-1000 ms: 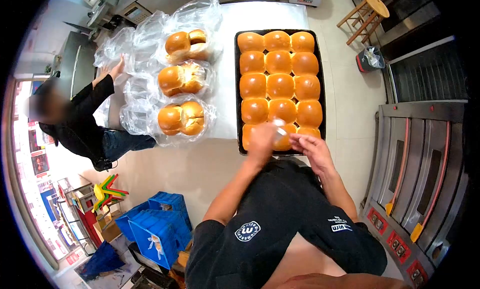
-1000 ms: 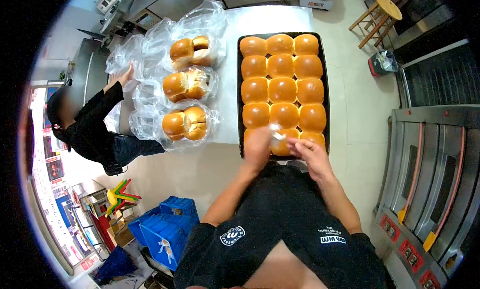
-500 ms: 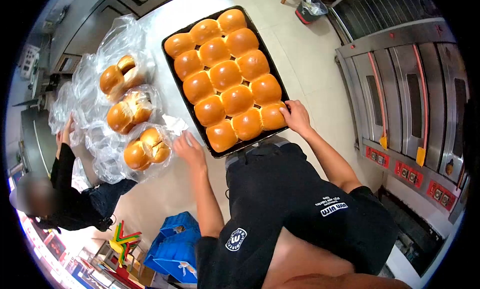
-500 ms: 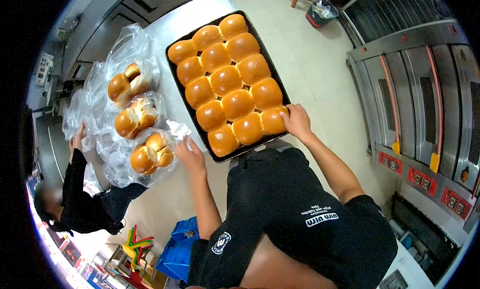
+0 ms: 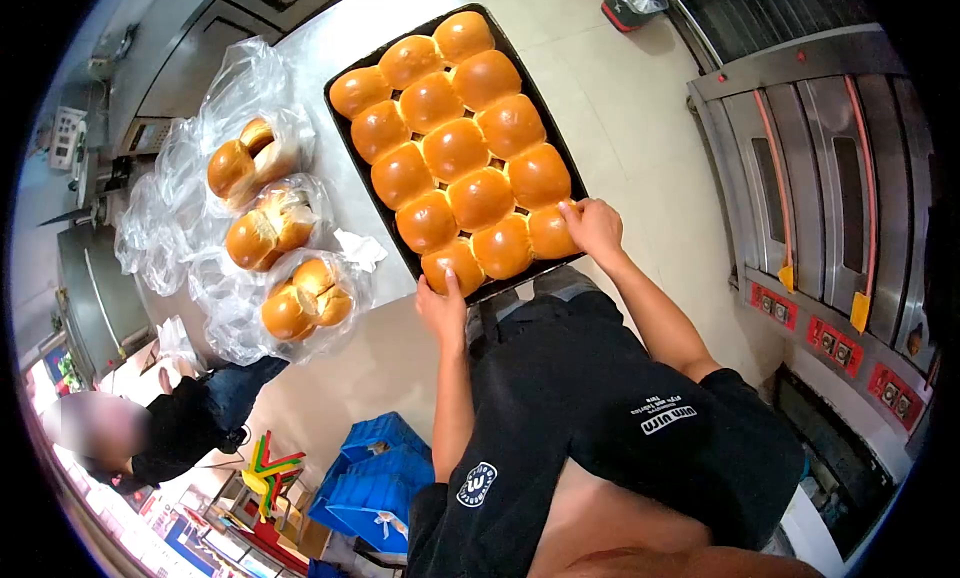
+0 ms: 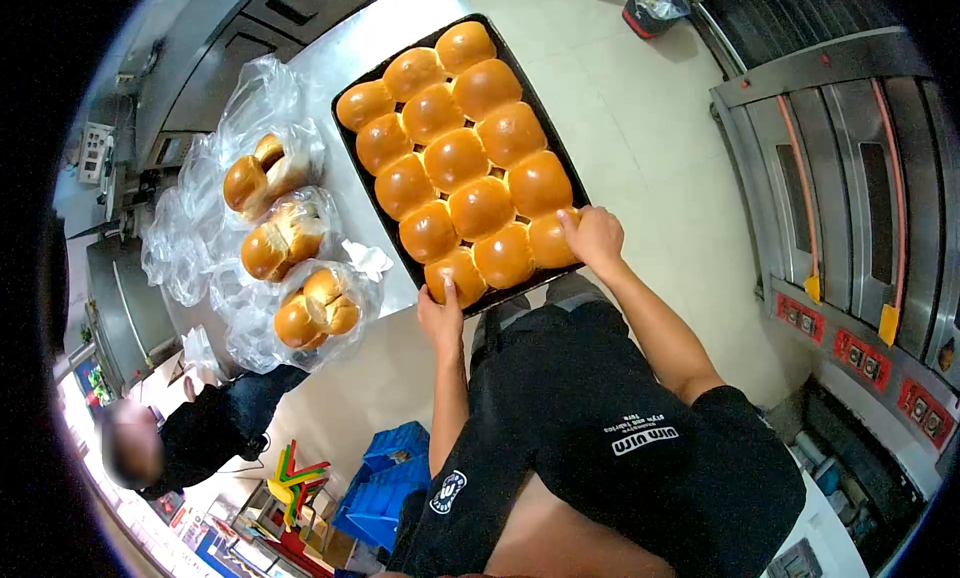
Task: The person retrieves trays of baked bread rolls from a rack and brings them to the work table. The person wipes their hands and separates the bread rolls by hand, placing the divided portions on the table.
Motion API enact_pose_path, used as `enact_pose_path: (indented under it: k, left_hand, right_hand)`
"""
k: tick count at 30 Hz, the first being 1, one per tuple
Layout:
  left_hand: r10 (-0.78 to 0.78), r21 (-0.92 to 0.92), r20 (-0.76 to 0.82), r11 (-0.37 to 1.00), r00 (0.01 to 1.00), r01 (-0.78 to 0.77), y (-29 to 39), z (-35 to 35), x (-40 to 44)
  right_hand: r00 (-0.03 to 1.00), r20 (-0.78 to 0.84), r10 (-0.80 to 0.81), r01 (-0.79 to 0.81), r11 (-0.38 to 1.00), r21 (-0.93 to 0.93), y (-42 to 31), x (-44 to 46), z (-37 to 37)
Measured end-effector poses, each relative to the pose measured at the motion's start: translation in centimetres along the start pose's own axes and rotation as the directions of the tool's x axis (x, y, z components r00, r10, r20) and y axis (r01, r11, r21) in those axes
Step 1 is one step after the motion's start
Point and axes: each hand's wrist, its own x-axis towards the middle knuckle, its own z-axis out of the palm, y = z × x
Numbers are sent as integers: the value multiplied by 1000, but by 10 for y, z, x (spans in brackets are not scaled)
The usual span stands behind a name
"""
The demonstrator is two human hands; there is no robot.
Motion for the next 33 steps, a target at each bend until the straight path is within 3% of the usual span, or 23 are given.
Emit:
enact_pose_path:
  k: [3,6,7,10,11,13,14,15,16,18,20,22,24,25,27,28,30,31,32,33]
  left_hand:
    - [-243,-307,107,914,964,265,-2,0,17]
    - [-305,-696,218,617,927,367,18,-23,20]
    - [-326,-765,240,517,915,385,20,-27,23]
    - [-410,-762,349,399,843,510,7,-30,36]
    - [-374,-697,550,287,747,657,-1,-41,47]
    - [-180,-605,793,-118,582,787,-22,-55,74]
    - [-34,-490,863,-298,504,819,-27,-59,89]
    - [177,-422,832,-414,526,806,-20,-70,101]
    - [117,-476,811,-439,573,762,27,-101,104]
    - [225,-670,596,-389,770,633,11,-56,140]
    - [132,-568,724,-443,677,694,32,-58,161]
    - [515,-498,628,-311,583,810,-9,-37,194]
    - [344,-219,899,-179,270,959,14,-57,210]
    - [253,-337,899,-120,357,934,11,-42,208]
    - [168,-371,911,-63,377,926,16,-36,199]
    - [132,-392,911,-27,392,920,21,-35,197]
    - [12,-596,803,14,596,803,28,-18,184]
    - [-50,-709,703,19,709,705,37,-14,175]
    - [-110,-807,583,32,805,589,40,-11,171]
    - [-38,-852,523,-20,852,522,44,-17,173]
  right_hand:
    - [999,12,47,-49,989,142,0,4,-15]
    - [999,-41,-6,17,966,259,13,3,-14]
    - [997,-67,-38,56,952,300,18,4,-10]
    - [1000,3,20,-18,815,579,28,-2,-1]
    - [990,115,76,-134,717,684,34,1,7]
    - [926,362,109,-373,420,827,34,17,-3]
    - [875,476,85,-481,252,840,29,30,-12]
    - [845,515,145,-531,116,839,14,38,-32]
    - [835,547,-61,-548,1,836,2,52,-46]
    - [746,491,-450,-622,-209,755,-20,81,-61]
    - [745,553,-372,-615,-62,786,-34,110,-48]
    - [599,622,-504,-736,-42,676,-36,133,-47]
    - [572,718,-396,-721,176,671,-37,147,-49]
    - [596,736,-323,-697,248,673,-36,145,-48]
    - [641,746,-183,-647,393,653,-49,134,-54]
    - [699,696,-162,-636,302,710,-51,134,-41]
    - [804,586,-98,-576,116,809,-62,126,-19]
    - [874,484,29,-485,57,873,-71,116,-17]
    - [915,397,-66,-396,40,918,-66,119,-16]
    - [940,302,-159,-304,13,953,-56,125,-13]
